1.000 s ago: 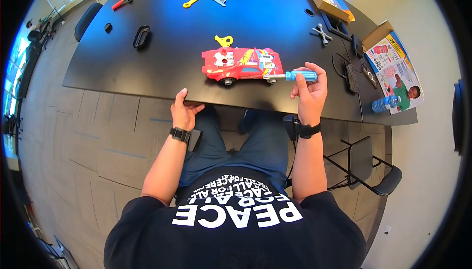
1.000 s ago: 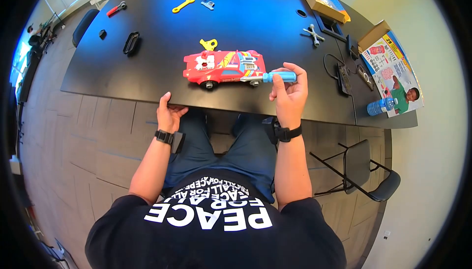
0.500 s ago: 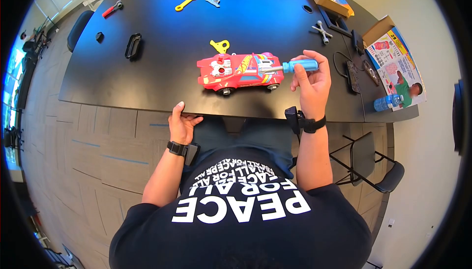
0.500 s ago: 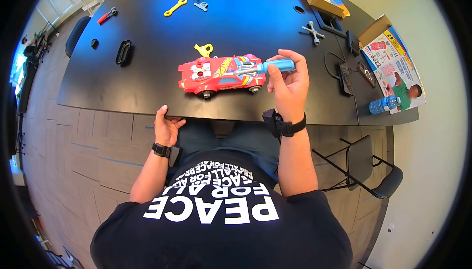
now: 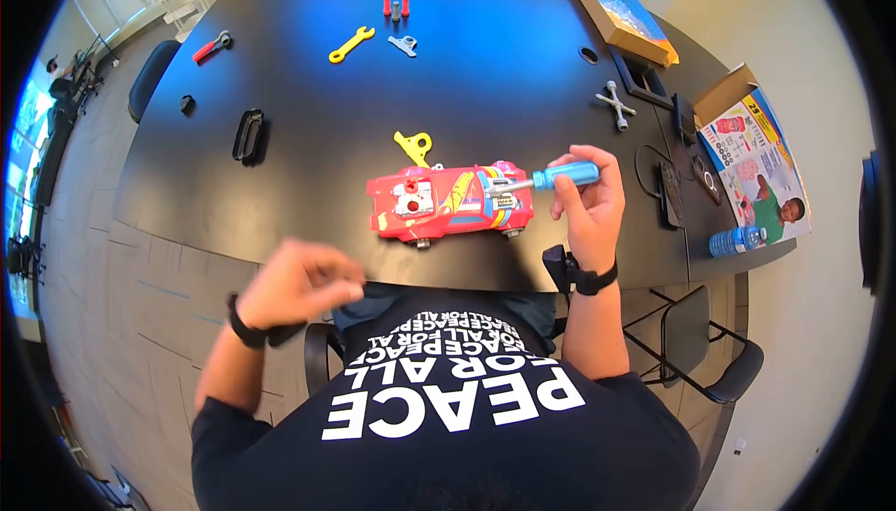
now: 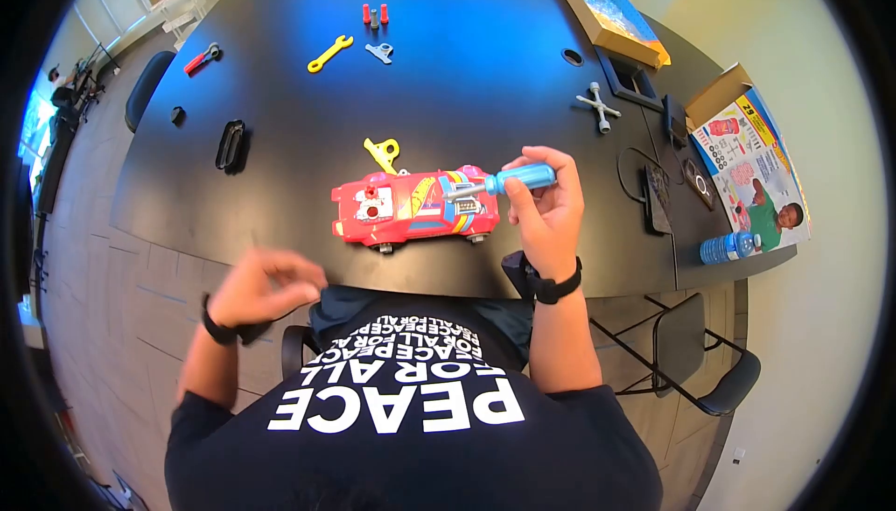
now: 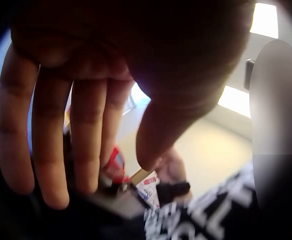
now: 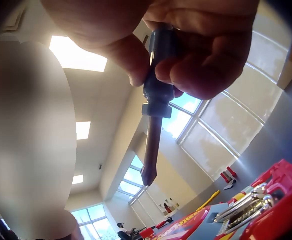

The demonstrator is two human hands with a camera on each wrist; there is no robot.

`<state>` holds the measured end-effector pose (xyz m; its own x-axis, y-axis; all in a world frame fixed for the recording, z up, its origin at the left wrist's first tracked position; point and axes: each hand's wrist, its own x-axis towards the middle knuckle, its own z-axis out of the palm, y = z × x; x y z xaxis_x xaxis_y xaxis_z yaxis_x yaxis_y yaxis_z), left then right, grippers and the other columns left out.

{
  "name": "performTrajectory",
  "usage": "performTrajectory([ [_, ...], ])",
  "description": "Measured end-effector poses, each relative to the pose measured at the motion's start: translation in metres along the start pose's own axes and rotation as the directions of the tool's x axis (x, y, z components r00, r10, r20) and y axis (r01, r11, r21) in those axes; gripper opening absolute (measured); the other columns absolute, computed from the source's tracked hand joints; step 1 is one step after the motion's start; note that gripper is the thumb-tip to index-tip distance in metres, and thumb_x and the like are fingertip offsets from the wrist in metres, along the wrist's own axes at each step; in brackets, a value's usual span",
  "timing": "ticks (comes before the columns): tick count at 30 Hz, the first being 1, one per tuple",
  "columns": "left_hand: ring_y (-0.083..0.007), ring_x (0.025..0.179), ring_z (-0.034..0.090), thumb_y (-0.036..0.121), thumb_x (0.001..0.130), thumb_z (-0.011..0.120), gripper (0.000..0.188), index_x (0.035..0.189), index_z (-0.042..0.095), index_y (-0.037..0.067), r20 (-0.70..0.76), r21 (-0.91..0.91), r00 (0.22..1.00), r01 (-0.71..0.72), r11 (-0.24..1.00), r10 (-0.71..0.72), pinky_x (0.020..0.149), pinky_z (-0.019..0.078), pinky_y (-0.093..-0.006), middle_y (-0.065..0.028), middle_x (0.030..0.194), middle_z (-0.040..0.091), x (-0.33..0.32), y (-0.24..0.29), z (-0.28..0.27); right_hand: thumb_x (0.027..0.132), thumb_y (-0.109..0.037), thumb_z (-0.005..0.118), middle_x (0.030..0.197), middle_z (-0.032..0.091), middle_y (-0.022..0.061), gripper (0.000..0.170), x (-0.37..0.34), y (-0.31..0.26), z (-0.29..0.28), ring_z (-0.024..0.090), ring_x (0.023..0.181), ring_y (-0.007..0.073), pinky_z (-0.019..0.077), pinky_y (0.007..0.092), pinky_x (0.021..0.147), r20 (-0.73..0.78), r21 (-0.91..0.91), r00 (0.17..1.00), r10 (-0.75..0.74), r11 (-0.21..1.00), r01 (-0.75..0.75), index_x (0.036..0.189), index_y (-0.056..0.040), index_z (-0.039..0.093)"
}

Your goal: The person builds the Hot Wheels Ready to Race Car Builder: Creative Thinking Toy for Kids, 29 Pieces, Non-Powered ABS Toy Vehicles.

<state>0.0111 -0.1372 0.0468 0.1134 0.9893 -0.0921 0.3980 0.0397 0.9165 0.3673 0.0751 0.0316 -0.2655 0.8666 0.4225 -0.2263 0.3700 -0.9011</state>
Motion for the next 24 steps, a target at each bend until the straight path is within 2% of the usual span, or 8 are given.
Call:
performTrajectory([
  [4,-0.0141,0.082,0.074,0.018,0.1,0.081,0.023,0.105,0.078,-0.005,-0.051,0.44,0.936,-0.292,0.849,0.349,0.076,0.0601,-0.0319,-0.0081,0.09,0.078,0.141,0.062,-0.104,0.104,-0.004,0.077,0.115,0.072,0.0109,0.04,-0.004,0.0,0.0,0.063,0.081,0.0077,0.0518,0.0224,0.063,0.025,0.022,0.998,0.064,0.998,-0.065,0.139,-0.003,0.058],
  [6,-0.0183,0.092,0.076,0.021,0.102,0.077,0.03,0.116,0.076,-0.006,-0.051,0.565,0.978,-0.14,0.813,0.204,0.084,0.0602,-0.0342,-0.0136,0.105,0.08,0.246,0.062,-0.162,0.104,-0.003,0.076,0.115,0.072,0.0106,0.04,-0.008,0.001,0.004,0.063,0.081,0.0074,0.0519,0.0221,0.063,0.019,0.018,0.997,0.081,0.997,-0.081,0.139,-0.0029,0.057],
  [7,-0.0271,0.108,0.077,0.024,0.101,0.078,0.04,0.128,0.073,-0.004,-0.119,0.737,0.932,-0.148,0.66,0.343,0.096,0.0595,-0.0389,-0.0182,0.119,0.081,0.297,0.044,-0.183,0.104,-0.003,0.076,0.116,0.072,0.0103,0.041,-0.013,0.002,0.006,0.063,0.081,0.007,0.052,0.0218,0.064,0.016,0.017,0.995,0.102,0.995,-0.102,0.14,-0.0029,0.056],
  [10,-0.0387,0.146,0.058,0.015,0.092,0.083,0.071,0.157,0.057,0.005,-0.117,0.895,0.982,0.039,0.444,0.15,0.123,0.0469,-0.0462,-0.0217,0.154,0.064,0.404,0.011,-0.223,0.104,-0.001,0.076,0.118,0.072,0.0095,0.041,-0.022,0.006,0.008,0.062,0.083,0.0051,0.0514,0.0204,0.065,0.005,0.062,0.991,0.132,0.989,-0.133,0.14,-0.0026,0.055],
  [15,-0.0404,0.154,0.049,-0.005,0.088,0.076,0.08,0.163,0.054,0.013,-0.155,0.92,0.982,0.106,0.378,0.103,0.129,0.0424,-0.0461,-0.021,0.17,0.047,0.503,-0.062,-0.236,0.104,0.0,0.076,0.12,0.071,0.0089,0.042,-0.03,0.012,0.005,0.065,0.089,0.0068,0.0552,0.0211,0.072,-0.05,0.087,0.977,0.208,0.975,-0.204,0.14,-0.0015,0.055],
  [18,-0.0377,0.147,0.057,-0.012,0.092,0.064,0.064,0.151,0.066,0.012,-0.216,0.909,0.968,0.152,0.389,0.125,0.123,0.0489,-0.0454,-0.0214,0.159,0.059,0.537,-0.084,-0.232,0.104,0.002,0.074,0.121,0.07,0.0099,0.041,-0.031,0.011,0.003,0.071,0.11,0.0136,0.0607,0.0272,0.095,-0.04,0.108,0.968,0.246,0.965,-0.241,0.14,-0.0002,0.055],
  [20,-0.0388,0.128,0.072,-0.005,0.094,0.069,0.035,0.124,0.083,0.006,-0.297,0.832,0.942,0.174,0.527,0.157,0.111,0.0572,-0.047,-0.0257,0.132,0.076,0.547,-0.085,-0.227,0.104,0.002,0.074,0.122,0.071,0.0105,0.041,-0.029,0.009,0.002,0.071,0.112,0.014,0.0606,0.0278,0.096,-0.047,0.09,0.965,0.257,0.963,-0.253,0.14,-0.0001,0.055],
  [24,-0.0388,0.098,0.08,0.001,0.09,0.082,0.011,0.1,0.082,-0.001,-0.311,0.829,0.94,0.196,0.523,0.14,0.087,0.0637,-0.0463,-0.0215,0.102,0.083,0.559,-0.099,-0.233,0.105,0.002,0.073,0.124,0.071,0.0124,0.04,-0.026,0.011,0.002,0.071,0.114,0.015,0.0609,0.0297,0.098,-0.029,0.092,0.961,0.274,0.958,-0.271,0.14,0.0001,0.055],
])
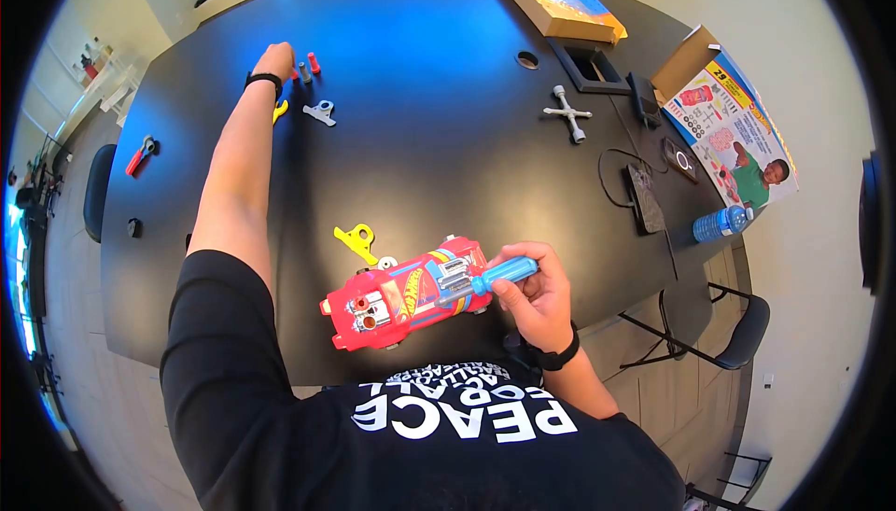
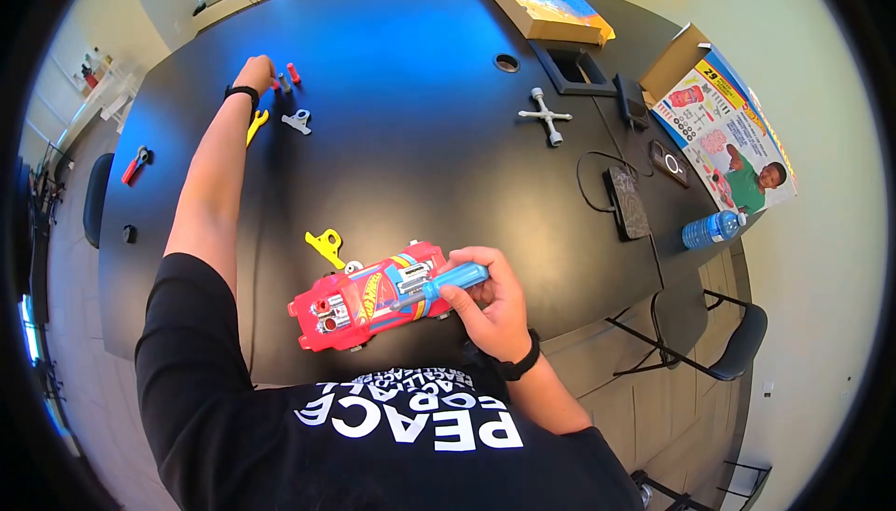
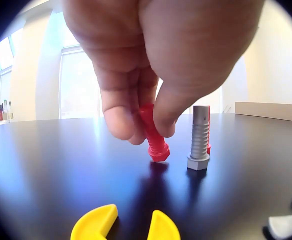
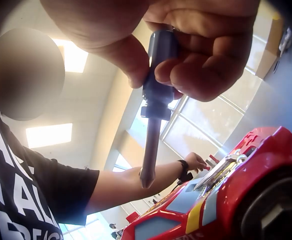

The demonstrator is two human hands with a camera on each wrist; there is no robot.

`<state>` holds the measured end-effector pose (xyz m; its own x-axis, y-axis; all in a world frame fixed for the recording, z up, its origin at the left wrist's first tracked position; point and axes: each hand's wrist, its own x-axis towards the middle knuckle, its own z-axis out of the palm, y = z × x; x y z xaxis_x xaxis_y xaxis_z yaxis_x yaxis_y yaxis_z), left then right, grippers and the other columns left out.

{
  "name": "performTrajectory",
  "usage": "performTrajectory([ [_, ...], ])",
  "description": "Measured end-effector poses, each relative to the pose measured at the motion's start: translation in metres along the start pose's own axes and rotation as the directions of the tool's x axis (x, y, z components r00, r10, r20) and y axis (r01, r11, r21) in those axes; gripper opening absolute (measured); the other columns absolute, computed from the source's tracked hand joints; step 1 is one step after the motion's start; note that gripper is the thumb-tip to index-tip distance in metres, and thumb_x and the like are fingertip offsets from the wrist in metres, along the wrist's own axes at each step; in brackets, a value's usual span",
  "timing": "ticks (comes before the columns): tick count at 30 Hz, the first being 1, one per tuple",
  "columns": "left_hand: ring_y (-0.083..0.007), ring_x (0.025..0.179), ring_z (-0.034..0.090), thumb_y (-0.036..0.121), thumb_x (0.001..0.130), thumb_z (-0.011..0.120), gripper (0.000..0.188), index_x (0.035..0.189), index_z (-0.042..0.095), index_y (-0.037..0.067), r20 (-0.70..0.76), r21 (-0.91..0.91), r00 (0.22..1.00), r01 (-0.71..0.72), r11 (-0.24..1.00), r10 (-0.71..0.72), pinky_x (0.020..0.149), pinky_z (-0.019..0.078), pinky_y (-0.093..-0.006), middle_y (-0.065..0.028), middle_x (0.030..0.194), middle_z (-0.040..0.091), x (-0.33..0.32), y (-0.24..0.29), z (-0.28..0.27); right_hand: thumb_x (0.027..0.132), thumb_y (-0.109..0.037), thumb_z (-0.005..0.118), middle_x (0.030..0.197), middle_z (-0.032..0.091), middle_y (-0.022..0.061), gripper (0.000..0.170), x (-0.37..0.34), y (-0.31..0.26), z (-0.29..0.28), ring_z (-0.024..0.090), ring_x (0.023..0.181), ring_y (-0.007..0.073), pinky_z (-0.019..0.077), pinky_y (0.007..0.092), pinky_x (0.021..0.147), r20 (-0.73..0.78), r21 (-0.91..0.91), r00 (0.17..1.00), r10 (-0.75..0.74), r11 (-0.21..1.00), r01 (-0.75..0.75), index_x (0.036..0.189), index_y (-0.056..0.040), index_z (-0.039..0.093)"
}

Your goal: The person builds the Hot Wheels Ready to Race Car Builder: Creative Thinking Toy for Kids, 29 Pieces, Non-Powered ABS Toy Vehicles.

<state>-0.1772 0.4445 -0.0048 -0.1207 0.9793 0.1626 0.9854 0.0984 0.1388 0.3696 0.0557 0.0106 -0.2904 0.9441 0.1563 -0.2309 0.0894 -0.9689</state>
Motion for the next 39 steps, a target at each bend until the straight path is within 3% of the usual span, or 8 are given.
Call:
performTrajectory([
  [5,-0.0409,0.081,0.078,0.003,0.097,0.074,0.017,0.113,0.078,-0.003,-0.051,-0.362,0.985,0.133,0.923,-0.162,0.075,0.0629,-0.0473,-0.026,0.106,0.08,-0.045,0.014,-0.039,0.104,0.001,0.075,0.123,0.071,0.0126,0.041,0.009,-0.002,0.004,0.072,0.112,0.0165,0.0622,0.0302,0.095,0.005,-0.027,0.999,-0.037,0.999,0.037,0.141,0.0003,0.055],
  [11,-0.0187,0.103,0.07,0.008,0.115,0.044,0.028,0.131,0.065,-0.001,-0.152,-0.231,0.958,-0.273,0.934,0.242,0.089,0.0546,-0.0321,-0.012,0.107,0.073,-0.234,0.044,-0.094,0.099,-0.002,0.082,0.122,0.071,0.013,0.045,0.046,-0.059,0.001,0.074,0.11,0.0198,0.0619,0.0316,0.092,0.125,-0.263,0.977,-0.172,0.944,0.2,0.138,0.0009,0.059],
  [15,-0.011,0.09,0.06,0.007,0.116,0.04,0.023,0.132,0.056,0.001,0.062,-0.846,0.982,-0.042,0.532,0.176,0.088,0.0505,-0.0287,-0.002,0.101,0.055,-0.394,0.126,-0.142,0.098,-0.003,0.083,0.119,0.071,0.0129,0.045,0.084,-0.106,0.013,0.074,0.11,0.0205,0.0622,0.0317,0.088,0.307,-0.287,0.884,-0.353,0.851,0.439,0.137,0.0022,0.06],
  [19,-0.0157,0.106,0.063,0.01,0.116,0.055,0.027,0.14,0.051,0.0,-0.148,-0.971,0.982,-0.167,0.169,0.118,0.1,0.0511,-0.0321,-0.0086,0.123,0.058,-0.474,0.166,-0.093,0.096,-0.002,0.084,0.114,0.074,0.012,0.043,0.093,-0.117,0.047,0.076,0.101,0.0175,0.0619,0.0275,0.08,0.427,-0.255,0.791,-0.439,0.78,0.571,0.135,0.0007,0.065],
  [23,-0.0162,0.107,0.06,0.009,0.116,0.054,0.046,0.161,0.051,-0.001,-0.266,-0.887,0.964,-0.243,0.393,-0.003,0.101,0.0478,-0.0304,-0.0091,0.122,0.063,-0.503,0.192,-0.071,0.091,-0.001,0.086,0.108,0.076,0.0086,0.04,0.087,-0.094,0.071,0.073,0.085,0.0143,0.0588,0.0257,0.069,0.589,-0.289,0.695,-0.413,0.695,0.658,0.128,-0.0035,0.072],
  [29,-0.0227,0.101,0.067,-0.002,0.103,0.067,0.027,0.129,0.074,0.004,-0.306,-0.871,0.951,-0.257,0.42,-0.053,0.096,0.0488,-0.0317,-0.0135,0.12,0.07,-0.511,0.197,-0.054,0.091,-0.001,0.085,0.108,0.075,0.008,0.037,0.08,-0.077,0.084,0.072,0.081,0.0173,0.0587,0.0292,0.063,0.614,-0.286,0.683,-0.395,0.695,0.659,0.126,-0.0037,0.072],
  [34,-0.0317,0.105,0.066,-0.008,0.091,0.075,0.031,0.12,0.074,0.004,-0.346,-0.554,0.92,-0.36,0.75,0.186,0.096,0.0516,-0.0428,-0.0111,0.119,0.072,-0.504,0.196,-0.067,0.091,-0.001,0.084,0.106,0.074,0.0082,0.036,0.083,-0.077,0.089,0.071,0.08,0.0197,0.0592,0.0303,0.065,0.629,-0.321,0.684,-0.371,0.677,0.662,0.125,-0.0038,0.072],
  [39,-0.031,0.11,0.065,-0.002,0.085,0.085,0.031,0.114,0.076,0.004,-0.37,-0.616,0.913,-0.381,0.69,0.173,0.099,0.052,-0.0417,-0.0105,0.12,0.072,-0.506,0.198,-0.058,0.092,0.001,0.082,0.106,0.073,0.0108,0.037,0.08,-0.075,0.092,0.072,0.086,0.025,0.0594,0.0337,0.071,0.672,-0.311,0.663,-0.329,0.688,0.656,0.127,-0.0039,0.071],
])
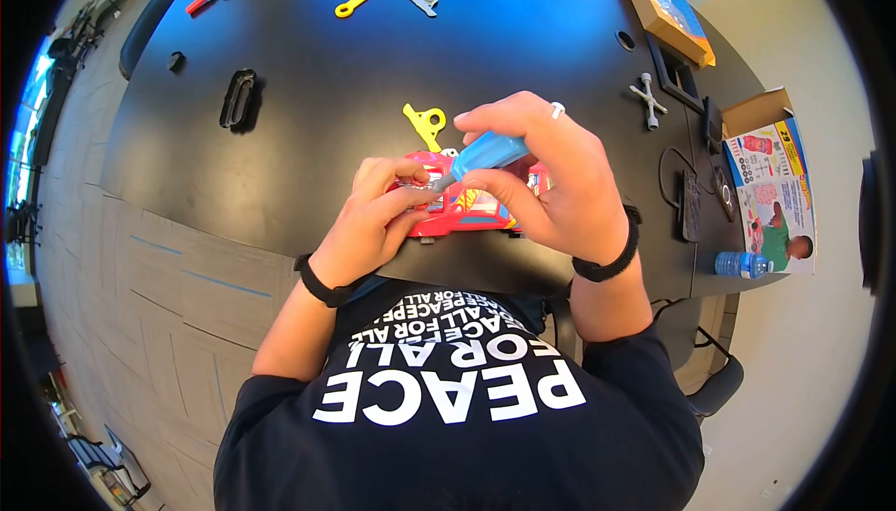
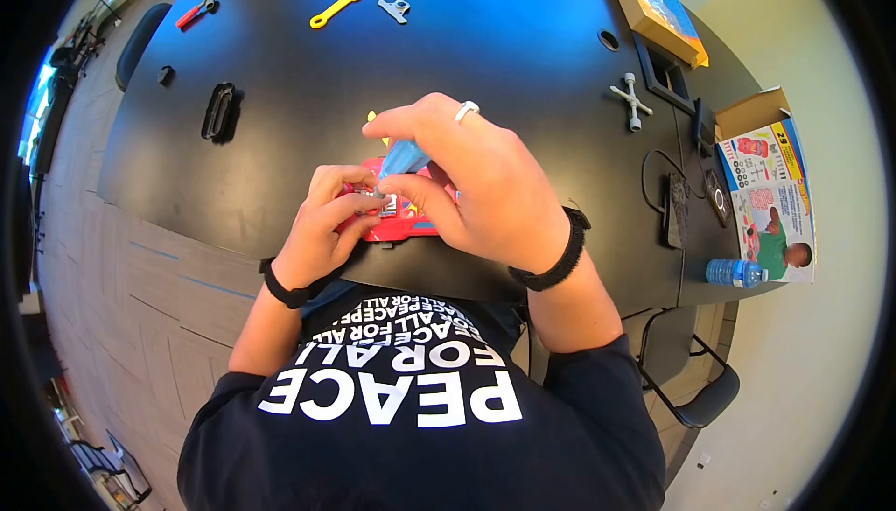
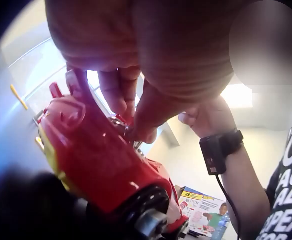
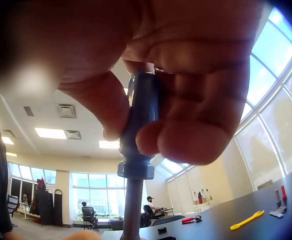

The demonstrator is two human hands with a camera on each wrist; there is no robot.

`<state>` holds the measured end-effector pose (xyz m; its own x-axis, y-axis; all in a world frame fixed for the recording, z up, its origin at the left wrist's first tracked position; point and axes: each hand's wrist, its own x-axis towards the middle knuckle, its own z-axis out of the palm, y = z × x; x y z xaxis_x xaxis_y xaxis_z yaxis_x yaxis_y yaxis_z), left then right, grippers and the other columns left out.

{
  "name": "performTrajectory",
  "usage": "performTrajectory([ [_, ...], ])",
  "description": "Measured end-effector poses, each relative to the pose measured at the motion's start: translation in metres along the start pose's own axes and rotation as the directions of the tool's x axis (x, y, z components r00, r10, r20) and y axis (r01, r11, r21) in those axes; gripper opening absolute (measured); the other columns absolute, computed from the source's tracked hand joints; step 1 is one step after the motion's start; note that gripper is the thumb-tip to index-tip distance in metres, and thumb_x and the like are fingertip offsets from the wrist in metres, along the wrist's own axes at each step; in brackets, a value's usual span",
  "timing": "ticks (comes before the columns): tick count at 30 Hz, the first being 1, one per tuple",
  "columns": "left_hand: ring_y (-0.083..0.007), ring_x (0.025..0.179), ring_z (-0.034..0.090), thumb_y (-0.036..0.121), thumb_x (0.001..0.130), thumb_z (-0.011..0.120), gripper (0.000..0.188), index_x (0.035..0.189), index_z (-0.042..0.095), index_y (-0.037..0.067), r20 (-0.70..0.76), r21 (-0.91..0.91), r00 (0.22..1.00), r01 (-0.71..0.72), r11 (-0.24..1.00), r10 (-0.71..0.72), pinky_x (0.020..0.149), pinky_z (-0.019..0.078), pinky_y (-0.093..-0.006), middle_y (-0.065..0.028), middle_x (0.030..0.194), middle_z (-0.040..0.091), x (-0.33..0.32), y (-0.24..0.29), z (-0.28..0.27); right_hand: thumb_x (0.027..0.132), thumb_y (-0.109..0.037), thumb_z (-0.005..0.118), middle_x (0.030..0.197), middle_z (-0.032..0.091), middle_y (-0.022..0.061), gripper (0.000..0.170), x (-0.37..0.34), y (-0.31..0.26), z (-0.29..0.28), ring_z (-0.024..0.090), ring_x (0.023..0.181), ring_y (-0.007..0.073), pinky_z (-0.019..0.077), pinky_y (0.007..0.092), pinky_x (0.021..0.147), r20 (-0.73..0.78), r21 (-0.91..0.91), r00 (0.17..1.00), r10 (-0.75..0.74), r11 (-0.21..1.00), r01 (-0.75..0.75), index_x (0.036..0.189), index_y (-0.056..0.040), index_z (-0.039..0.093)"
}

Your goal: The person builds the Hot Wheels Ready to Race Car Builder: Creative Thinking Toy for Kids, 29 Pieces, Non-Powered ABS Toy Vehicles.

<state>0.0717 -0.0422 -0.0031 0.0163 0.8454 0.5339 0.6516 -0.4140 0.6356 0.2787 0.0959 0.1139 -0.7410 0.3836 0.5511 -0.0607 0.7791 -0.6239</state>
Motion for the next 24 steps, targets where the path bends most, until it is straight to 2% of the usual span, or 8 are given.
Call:
performTrajectory([
  [3,-0.0302,0.111,0.066,0.002,0.08,0.091,0.035,0.112,0.076,0.003,-0.063,-0.106,0.995,0.072,0.992,-0.079,0.097,0.0536,-0.0397,-0.0106,0.12,0.072,-0.005,-0.007,0.006,0.091,0.004,0.078,0.111,0.071,0.0121,0.039,0.002,0.0,0.007,0.072,0.092,0.0294,0.0595,0.037,0.076,0.028,0.042,0.999,0.029,0.999,-0.03,0.128,-0.0058,0.07],
  [6,-0.0281,0.109,0.067,0.002,0.08,0.092,0.035,0.111,0.076,0.001,-0.105,-0.162,0.985,0.115,0.98,-0.133,0.094,0.055,-0.0378,-0.0115,0.12,0.072,-0.011,-0.016,0.014,0.091,0.008,0.073,0.119,0.07,0.0116,0.043,0.001,0.004,0.015,0.072,0.097,0.0315,0.0597,0.0386,0.08,0.085,-0.015,0.995,-0.056,0.998,0.058,0.131,-0.0084,0.07],
  [8,-0.0265,0.108,0.067,0.001,0.081,0.092,0.034,0.111,0.076,0.0,-0.119,-0.176,0.983,0.116,0.978,-0.138,0.093,0.0555,-0.0367,-0.0121,0.12,0.072,-0.011,-0.015,0.016,0.087,0.015,0.074,0.122,0.07,0.0166,0.048,0.002,-0.001,0.014,0.069,0.113,0.0389,0.0592,0.0443,0.09,0.197,0.009,0.98,0.004,1.0,-0.006,0.132,-0.0004,0.07],
  [10,-0.029,0.107,0.069,0.002,0.078,0.092,0.033,0.108,0.08,0.004,-0.165,-0.262,0.957,0.189,0.946,-0.237,0.093,0.0546,-0.0385,-0.0108,0.116,0.075,-0.009,-0.01,0.019,0.089,0.013,0.072,0.125,0.07,0.0163,0.046,0.004,-0.004,0.011,0.07,0.113,0.0377,0.0593,0.0439,0.09,0.245,0.025,0.97,0.002,1.0,-0.008,0.132,-0.001,0.07],
  [15,-0.0292,0.105,0.07,-0.002,0.078,0.091,0.036,0.111,0.078,0.003,-0.141,-0.301,0.955,0.211,0.93,-0.263,0.092,0.0546,-0.0382,-0.0115,0.113,0.076,-0.009,-0.011,0.017,0.095,0.004,0.067,0.128,0.069,0.015,0.038,0.007,-0.011,0.016,0.071,0.114,0.0353,0.0591,0.0429,0.094,0.43,-0.02,0.898,0.094,0.995,-0.094,0.132,-0.0041,0.07],
  [17,-0.0294,0.103,0.071,-0.002,0.078,0.09,0.037,0.112,0.077,0.002,-0.138,-0.355,0.946,0.23,0.906,-0.294,0.092,0.0545,-0.0381,-0.0115,0.112,0.077,-0.009,-0.011,0.016,0.097,-0.001,0.065,0.127,0.07,0.0137,0.032,0.002,-0.003,0.03,0.071,0.114,0.035,0.0597,0.042,0.093,0.523,-0.199,0.852,0.023,0.975,0.096,0.128,-0.0062,0.069],
  [20,-0.0285,0.101,0.072,-0.002,0.079,0.09,0.037,0.114,0.076,0.002,-0.14,-0.303,0.955,0.212,0.929,-0.263,0.091,0.0546,-0.0374,-0.0114,0.109,0.078,-0.007,-0.012,0.013,0.096,-0.001,0.066,0.127,0.07,0.0133,0.031,0.01,-0.02,0.015,0.071,0.114,0.0363,0.0602,0.0418,0.092,0.397,-0.058,0.918,0.008,0.998,0.016,0.126,-0.0063,0.068],
  [24,-0.0263,0.1,0.073,-0.003,0.08,0.089,0.036,0.113,0.076,0.002,-0.096,-0.368,0.958,0.219,0.904,-0.272,0.092,0.0555,-0.0363,-0.0113,0.109,0.079,-0.005,-0.012,0.012,0.096,-0.003,0.067,0.126,0.07,0.0126,0.027,0.017,-0.036,-0.007,0.072,0.114,0.0353,0.06,0.0413,0.09,0.424,-0.171,0.905,0.047,0.985,0.029,0.123,-0.0052,0.067],
])
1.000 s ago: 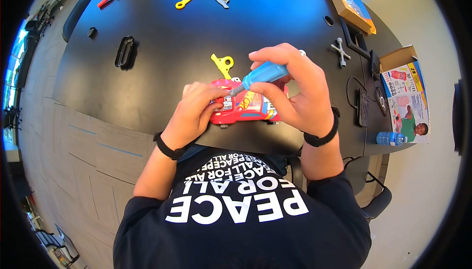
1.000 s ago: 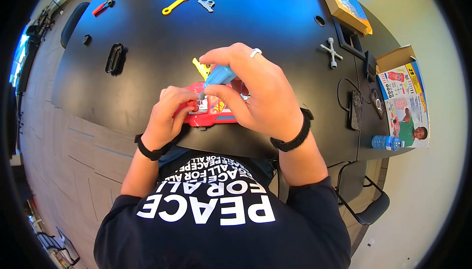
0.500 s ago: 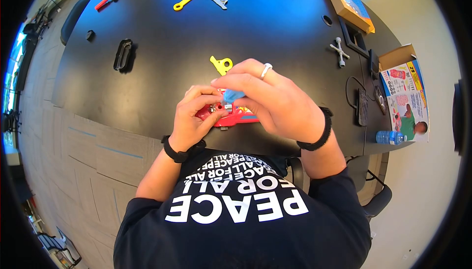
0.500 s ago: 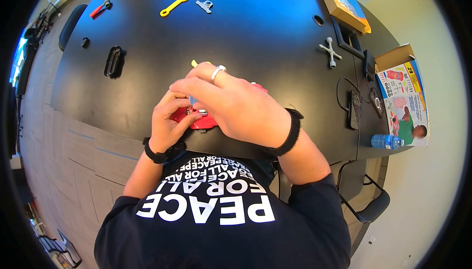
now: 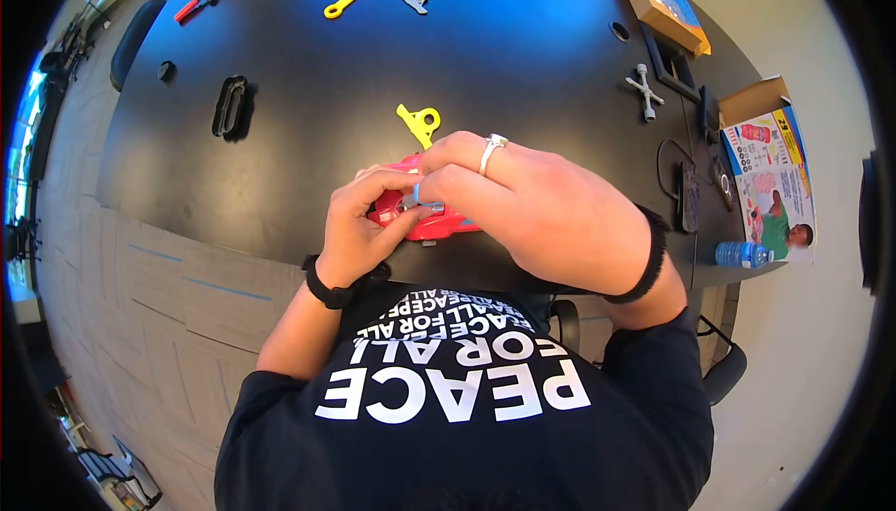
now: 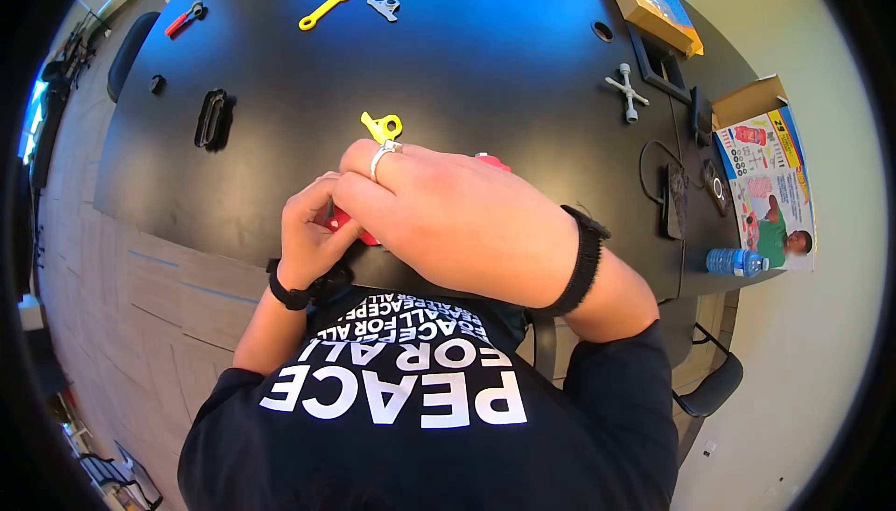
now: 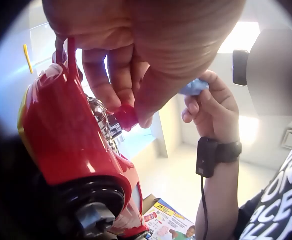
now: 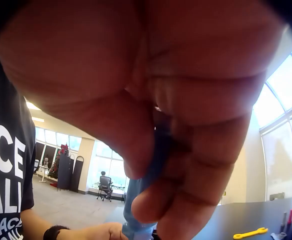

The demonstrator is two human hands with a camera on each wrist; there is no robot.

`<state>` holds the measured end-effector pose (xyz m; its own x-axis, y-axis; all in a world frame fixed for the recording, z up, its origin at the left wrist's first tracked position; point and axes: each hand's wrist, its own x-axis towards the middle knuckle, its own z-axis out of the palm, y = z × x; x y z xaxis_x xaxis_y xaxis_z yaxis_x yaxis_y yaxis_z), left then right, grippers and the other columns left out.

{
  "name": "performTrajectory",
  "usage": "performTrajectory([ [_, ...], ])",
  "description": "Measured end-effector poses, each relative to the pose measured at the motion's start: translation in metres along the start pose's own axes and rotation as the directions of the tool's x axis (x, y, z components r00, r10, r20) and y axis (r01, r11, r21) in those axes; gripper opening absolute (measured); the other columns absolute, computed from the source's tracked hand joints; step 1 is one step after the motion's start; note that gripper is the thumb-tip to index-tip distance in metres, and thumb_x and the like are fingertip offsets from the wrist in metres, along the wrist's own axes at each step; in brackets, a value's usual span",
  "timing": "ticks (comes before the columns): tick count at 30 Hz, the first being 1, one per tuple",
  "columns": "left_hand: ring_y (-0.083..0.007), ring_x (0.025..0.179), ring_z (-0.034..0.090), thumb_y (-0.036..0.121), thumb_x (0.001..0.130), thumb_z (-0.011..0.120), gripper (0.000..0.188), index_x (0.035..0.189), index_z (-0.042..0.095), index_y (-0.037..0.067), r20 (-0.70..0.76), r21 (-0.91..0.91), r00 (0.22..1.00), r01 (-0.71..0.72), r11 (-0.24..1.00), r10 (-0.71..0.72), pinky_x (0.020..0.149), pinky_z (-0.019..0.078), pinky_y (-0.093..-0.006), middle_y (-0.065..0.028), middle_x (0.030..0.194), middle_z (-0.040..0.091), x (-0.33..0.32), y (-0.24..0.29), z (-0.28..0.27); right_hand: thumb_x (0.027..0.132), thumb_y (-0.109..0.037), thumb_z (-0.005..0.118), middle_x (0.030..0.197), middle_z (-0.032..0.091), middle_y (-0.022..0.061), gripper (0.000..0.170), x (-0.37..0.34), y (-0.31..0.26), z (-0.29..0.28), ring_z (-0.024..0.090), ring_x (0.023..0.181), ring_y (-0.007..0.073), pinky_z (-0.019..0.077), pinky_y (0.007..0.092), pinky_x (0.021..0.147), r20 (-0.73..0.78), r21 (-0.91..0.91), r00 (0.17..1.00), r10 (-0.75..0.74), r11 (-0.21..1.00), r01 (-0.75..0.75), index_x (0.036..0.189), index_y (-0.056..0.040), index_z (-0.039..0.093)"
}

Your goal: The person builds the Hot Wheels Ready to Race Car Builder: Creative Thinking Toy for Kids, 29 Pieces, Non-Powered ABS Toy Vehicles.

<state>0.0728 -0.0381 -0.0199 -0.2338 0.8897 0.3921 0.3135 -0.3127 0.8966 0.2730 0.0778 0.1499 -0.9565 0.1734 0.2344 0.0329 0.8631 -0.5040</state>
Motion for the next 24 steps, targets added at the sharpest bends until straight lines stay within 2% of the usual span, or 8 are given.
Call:
performTrajectory([
  [12,-0.0276,0.092,0.074,-0.003,0.08,0.087,0.028,0.105,0.077,0.0,-0.032,0.065,0.997,-0.064,0.996,0.066,0.085,0.0573,-0.036,-0.0121,0.102,0.08,0.002,0.009,0.001,0.097,-0.014,0.071,0.12,0.069,0.0135,0.019,0.029,-0.004,0.003,0.074,0.098,0.0309,0.0608,0.0439,0.079,0.2,-0.204,0.98,-0.008,0.978,0.049,0.109,-0.0015,0.064],
  [14,-0.028,0.091,0.074,-0.004,0.081,0.087,0.026,0.105,0.077,0.0,-0.026,0.069,0.998,-0.056,0.996,0.058,0.084,0.0572,-0.036,-0.012,0.101,0.08,0.002,0.009,0.002,0.095,-0.022,0.076,0.119,0.067,0.0138,0.028,0.049,-0.01,0.002,0.075,0.1,0.03,0.0609,0.0442,0.077,0.339,-0.503,0.862,0.376,0.847,-0.171,0.109,-0.002,0.062],
  [16,-0.0311,0.09,0.074,-0.004,0.084,0.083,0.023,0.106,0.077,0.001,0.015,-0.006,0.997,-0.081,0.997,0.081,0.083,0.0568,-0.0364,-0.013,0.1,0.08,0.003,0.011,0.004,0.095,-0.028,0.077,0.106,0.07,0.015,0.033,0.045,-0.003,0.005,0.076,0.092,0.0313,0.0611,0.0439,0.073,0.277,-0.533,0.875,0.398,0.821,-0.204,0.108,-0.0018,0.063],
  [17,-0.0311,0.09,0.074,-0.004,0.084,0.083,0.023,0.106,0.077,0.001,0.014,-0.004,0.996,-0.084,0.996,0.084,0.083,0.0568,-0.0364,-0.013,0.1,0.08,0.003,0.011,0.001,0.096,-0.028,0.076,0.099,0.072,0.0156,0.031,0.033,0.002,0.007,0.076,0.086,0.032,0.0609,0.0438,0.07,0.111,-0.437,0.98,0.163,0.894,-0.099,0.108,-0.0014,0.064],
  [18,-0.0327,0.091,0.074,-0.005,0.086,0.081,0.022,0.107,0.077,0.0,0.077,0.033,0.993,-0.09,0.995,0.087,0.083,0.0569,-0.0374,-0.0142,0.099,0.079,0.002,0.01,-0.003,0.096,-0.027,0.074,0.092,0.073,0.0162,0.029,0.026,0.007,0.01,0.076,0.08,0.0326,0.0607,0.0436,0.067,-0.082,-0.361,0.994,-0.073,0.932,0.039,0.107,-0.0009,0.066],
  [20,-0.0343,0.091,0.074,-0.005,0.088,0.078,0.022,0.109,0.077,0.0,0.133,0.068,0.988,-0.091,0.994,0.081,0.084,0.057,-0.0384,-0.0154,0.099,0.078,0.001,0.011,-0.005,0.098,-0.03,0.072,0.08,0.072,0.0162,0.03,0.027,0.01,0.011,0.075,0.073,0.0345,0.0605,0.043,0.066,-0.029,-0.318,0.983,-0.181,0.934,0.162,0.105,-0.0008,0.067],
  [23,-0.0368,0.091,0.074,-0.005,0.089,0.076,0.023,0.111,0.076,0.0,0.178,0.007,0.977,-0.121,0.993,0.118,0.084,0.0574,-0.0404,-0.0165,0.096,0.077,0.002,0.013,-0.003,0.1,-0.035,0.072,0.083,0.073,0.017,0.035,0.033,0.0,0.009,0.075,0.078,0.0361,0.0602,0.0426,0.07,0.315,-0.448,0.923,0.223,0.892,-0.062,0.106,-0.0013,0.065],
  [24,-0.0367,0.09,0.074,-0.005,0.089,0.076,0.023,0.111,0.076,0.0,0.164,0.057,0.982,-0.101,0.993,0.09,0.084,0.0571,-0.0405,-0.0163,0.096,0.077,0.001,0.011,-0.002,0.1,-0.035,0.072,0.083,0.073,0.017,0.035,0.031,0.0,0.01,0.075,0.078,0.0361,0.0602,0.0426,0.07,0.31,-0.449,0.923,0.229,0.891,-0.07,0.106,-0.0013,0.065],
])
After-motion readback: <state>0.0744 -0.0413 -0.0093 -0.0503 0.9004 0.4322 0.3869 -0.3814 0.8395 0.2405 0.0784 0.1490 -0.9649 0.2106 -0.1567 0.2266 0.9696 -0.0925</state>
